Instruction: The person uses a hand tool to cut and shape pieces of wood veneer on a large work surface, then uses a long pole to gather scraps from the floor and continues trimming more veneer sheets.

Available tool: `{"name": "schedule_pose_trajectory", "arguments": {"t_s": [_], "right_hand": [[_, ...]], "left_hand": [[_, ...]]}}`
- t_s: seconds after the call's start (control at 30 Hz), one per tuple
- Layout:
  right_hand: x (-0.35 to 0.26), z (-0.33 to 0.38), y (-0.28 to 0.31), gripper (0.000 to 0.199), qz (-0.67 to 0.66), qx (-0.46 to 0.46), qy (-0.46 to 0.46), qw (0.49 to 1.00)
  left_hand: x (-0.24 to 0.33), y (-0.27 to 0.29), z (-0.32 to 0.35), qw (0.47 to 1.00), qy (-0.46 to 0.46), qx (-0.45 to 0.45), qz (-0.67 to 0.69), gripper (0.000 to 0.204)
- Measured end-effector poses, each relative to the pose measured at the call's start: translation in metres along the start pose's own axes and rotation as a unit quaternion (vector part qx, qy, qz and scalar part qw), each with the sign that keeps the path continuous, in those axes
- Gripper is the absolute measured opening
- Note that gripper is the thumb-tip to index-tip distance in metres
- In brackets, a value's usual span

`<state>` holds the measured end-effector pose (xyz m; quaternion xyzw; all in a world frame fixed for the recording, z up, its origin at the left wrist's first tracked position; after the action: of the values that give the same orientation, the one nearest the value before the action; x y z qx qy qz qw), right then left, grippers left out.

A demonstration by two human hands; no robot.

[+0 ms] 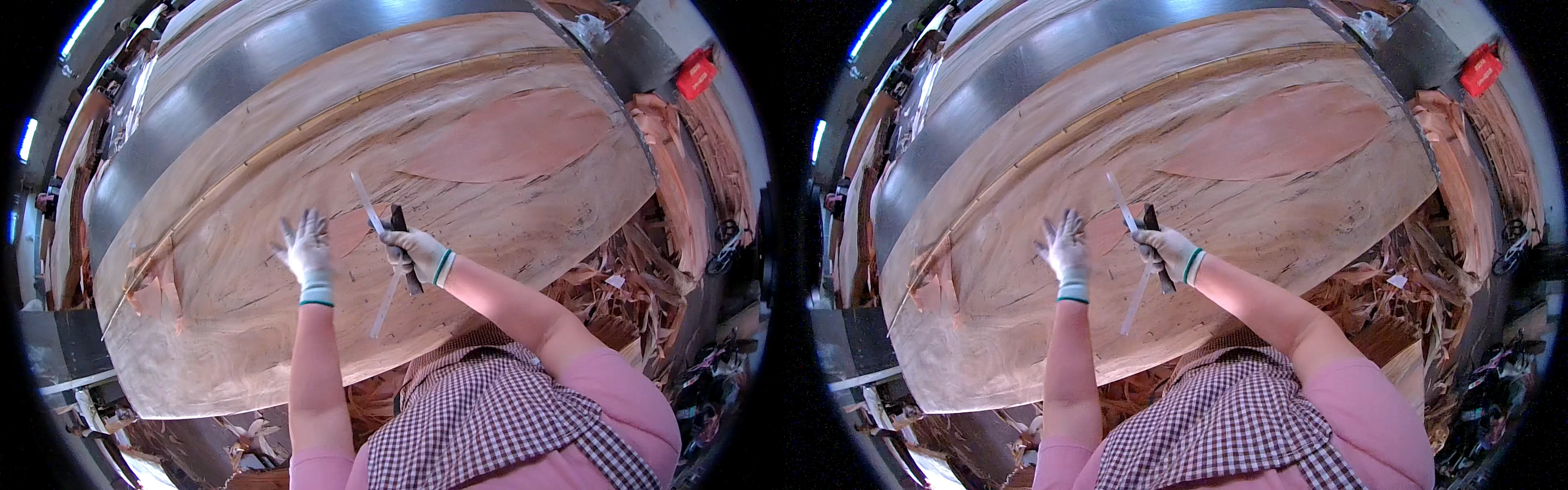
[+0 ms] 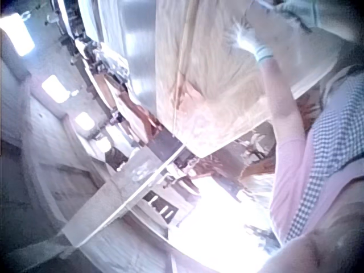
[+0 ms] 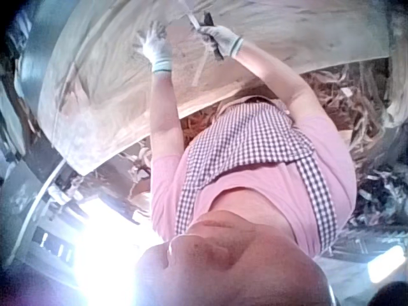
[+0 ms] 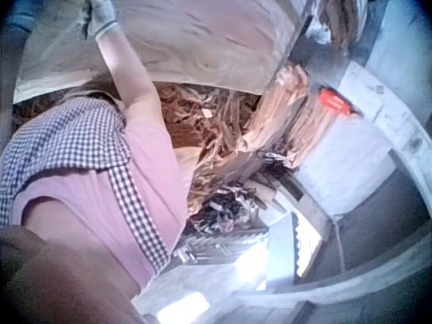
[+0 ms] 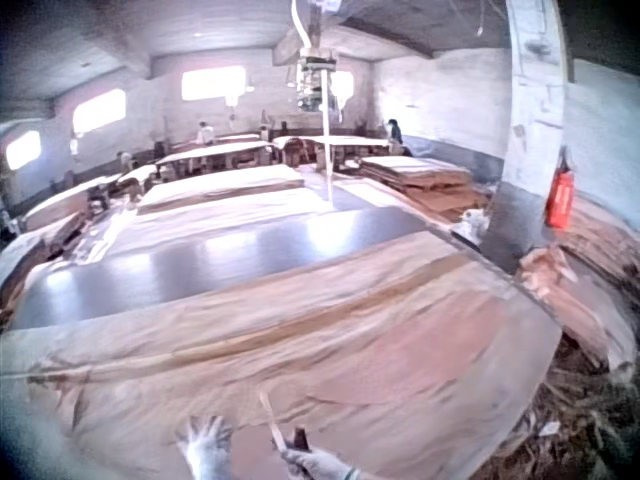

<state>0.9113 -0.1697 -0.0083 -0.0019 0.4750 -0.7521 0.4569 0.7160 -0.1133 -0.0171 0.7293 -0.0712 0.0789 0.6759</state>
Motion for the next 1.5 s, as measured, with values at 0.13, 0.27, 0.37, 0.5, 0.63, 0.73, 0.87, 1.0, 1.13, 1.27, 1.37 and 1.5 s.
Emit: {"name": "schedule_pose_trajectory", "arguments": {"t_s": [0.13,0.27,0.37,0.5,0.63,0.73,0.87,1.0,1.13,1.27,1.37,1.5], "right_hand": [[0.016,0.0,0.021,0.008,0.011,0.077,-0.003,0.997],[-0.012,0.015,0.033,0.01,0.401,0.12,0.059,0.907],[-0.058,0.029,0.044,0.016,0.463,0.112,0.049,0.878],[-0.112,0.02,0.056,0.013,0.231,0.105,0.103,0.962],[-0.125,-0.021,0.059,0.015,0.159,0.127,0.076,0.976],[-0.107,-0.019,0.073,0.018,0.189,0.161,0.026,0.968],[-0.088,0.021,0.095,0.019,0.302,0.189,0.038,0.934],[-0.131,0.042,0.118,0.018,0.653,0.307,0.137,0.678],[-0.126,0.064,0.156,0.02,0.301,0.306,0.103,0.897],[-0.115,0.067,0.17,0.017,0.168,0.292,0.092,0.937],[-0.131,0.08,0.174,0.02,0.258,0.169,0.014,0.951],[-0.213,0.104,0.193,0.031,0.745,0.151,0.09,0.644]], "left_hand": [[0.069,-0.032,-0.005,0.985,-0.169,0.009,-0.021,0.049],[0.082,-0.046,0.002,0.987,-0.144,-0.04,-0.054,0.05],[0.082,-0.038,-0.001,0.987,-0.127,-0.068,-0.068,0.047],[0.103,-0.036,-0.034,0.99,-0.058,-0.129,0.016,0.046],[0.142,-0.044,-0.073,0.981,-0.143,-0.054,0.118,0.045],[0.161,-0.063,-0.076,0.971,-0.162,-0.172,-0.021,0.048],[0.176,-0.067,-0.062,0.967,-0.193,-0.068,-0.149,0.052],[0.18,-0.062,-0.062,0.972,-0.168,-0.118,-0.113,0.053],[0.199,-0.052,-0.056,0.985,-0.15,-0.064,-0.06,0.047],[0.256,-0.067,-0.008,0.91,-0.409,-0.031,-0.064,0.048],[0.268,-0.082,0.01,0.92,-0.386,-0.073,-0.014,0.055],[0.267,-0.078,0.011,0.921,-0.381,-0.073,-0.035,0.049]]}}
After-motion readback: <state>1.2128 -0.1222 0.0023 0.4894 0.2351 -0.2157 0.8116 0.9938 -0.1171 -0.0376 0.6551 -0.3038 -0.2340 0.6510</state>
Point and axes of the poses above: each hand's wrist, its own z-axis away from the middle knuckle, its own y-axis out of the back of the hand, x = y × z, the point moved 3 cm from there along -z, towards the middle knuckle
